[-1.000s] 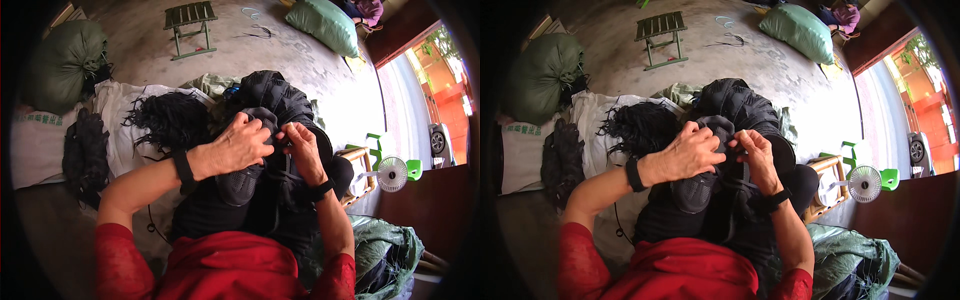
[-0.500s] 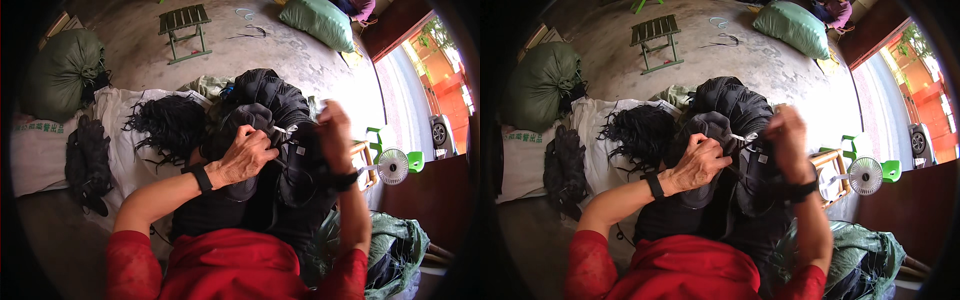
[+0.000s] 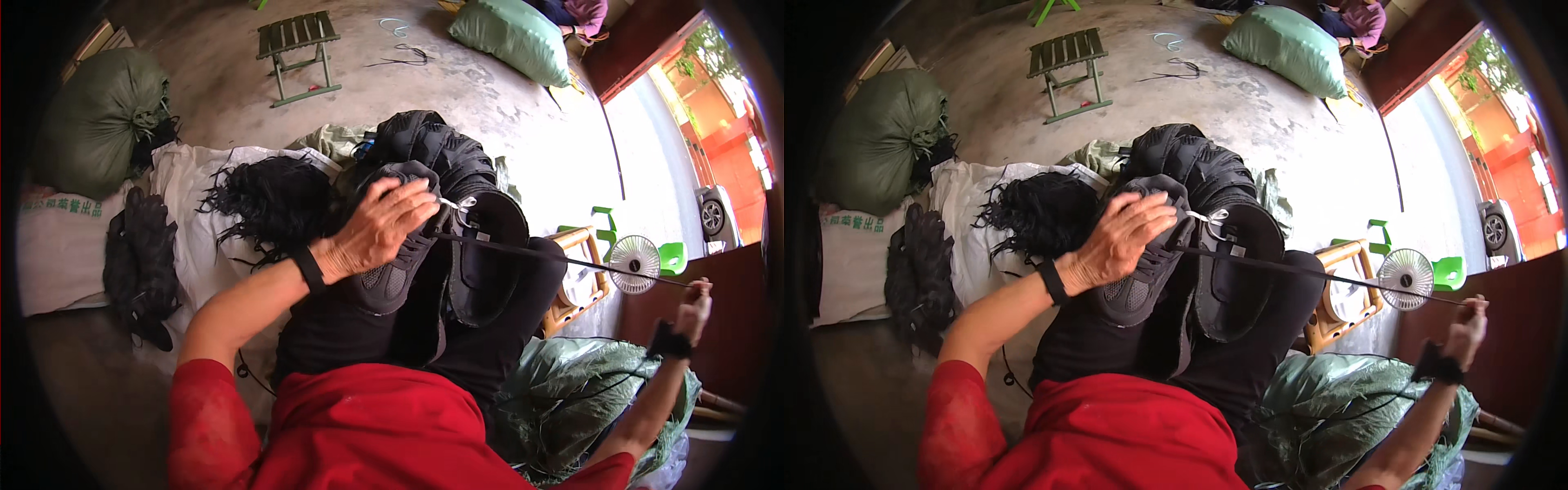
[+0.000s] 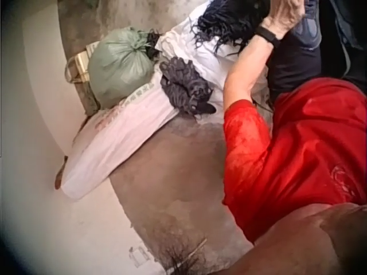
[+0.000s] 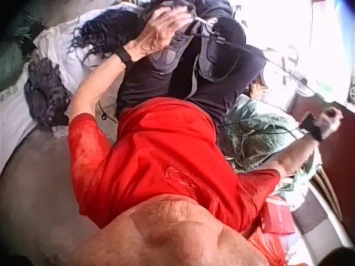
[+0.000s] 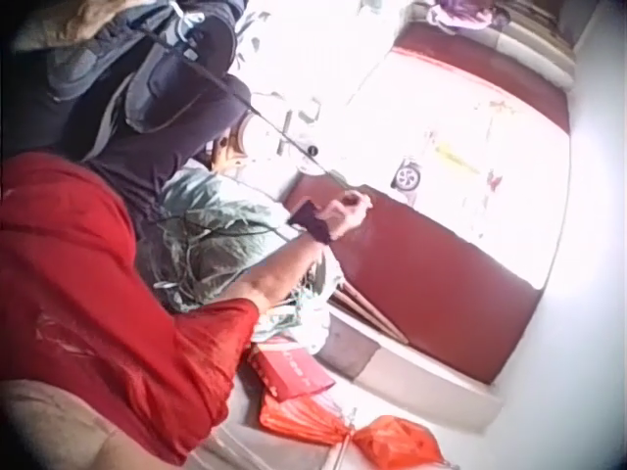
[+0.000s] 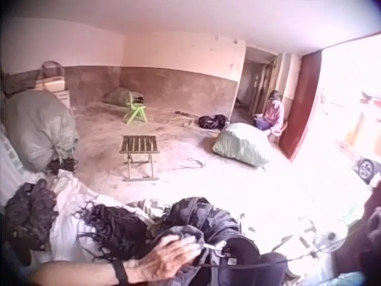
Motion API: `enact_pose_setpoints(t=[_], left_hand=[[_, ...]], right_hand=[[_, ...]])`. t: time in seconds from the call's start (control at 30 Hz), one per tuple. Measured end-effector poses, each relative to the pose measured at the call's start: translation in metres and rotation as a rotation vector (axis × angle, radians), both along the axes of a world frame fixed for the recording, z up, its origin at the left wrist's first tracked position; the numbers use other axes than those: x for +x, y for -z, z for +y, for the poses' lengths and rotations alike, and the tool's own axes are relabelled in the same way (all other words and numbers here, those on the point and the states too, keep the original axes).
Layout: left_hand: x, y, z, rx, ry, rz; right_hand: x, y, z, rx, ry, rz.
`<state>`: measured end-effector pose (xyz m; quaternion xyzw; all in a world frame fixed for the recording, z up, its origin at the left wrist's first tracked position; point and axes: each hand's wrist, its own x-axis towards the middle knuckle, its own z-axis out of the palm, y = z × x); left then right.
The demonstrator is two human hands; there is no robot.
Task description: Insert and thread laces through the eyelets of a black athletic shoe.
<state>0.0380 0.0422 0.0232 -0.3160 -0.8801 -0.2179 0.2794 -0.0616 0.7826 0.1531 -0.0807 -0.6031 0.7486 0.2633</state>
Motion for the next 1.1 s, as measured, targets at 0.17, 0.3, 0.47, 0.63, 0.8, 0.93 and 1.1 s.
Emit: enact_pose_setpoints(t=[0.17, 0.3, 0.47, 0.63, 0.8, 0.93, 1.1], left_hand=[[-0.024, -0.030, -0.035, -0.279, 0.086, 0.012], [-0.031, -0.050, -0.045, -0.459, 0.225, -0.071], [-0.045, -0.051, -0.044, -0.549, 0.282, -0.244], [-0.040, -0.047, -0.049, -0.435, 0.263, -0.146], [-0.050, -0.046, -0.053, -0.487, 0.283, -0.347], [-0.065, -0.043, -0.050, -0.684, 0.231, -0.638], [-0.078, -0.044, -0.046, -0.587, 0.364, -0.911]], right_hand=[[0.033, 0.060, -0.245, 0.096, -0.045, -0.129], [0.051, 0.079, -0.392, 0.249, -0.499, -0.378], [0.077, 0.081, -0.495, 0.352, -0.937, -0.349], [0.082, 0.092, -0.540, 0.346, -1.100, -0.382], [0.082, 0.106, -0.554, 0.290, -1.136, -0.387], [0.086, 0.110, -0.557, 0.252, -1.138, -0.439], [0.087, 0.110, -0.558, 0.231, -1.126, -0.470]])
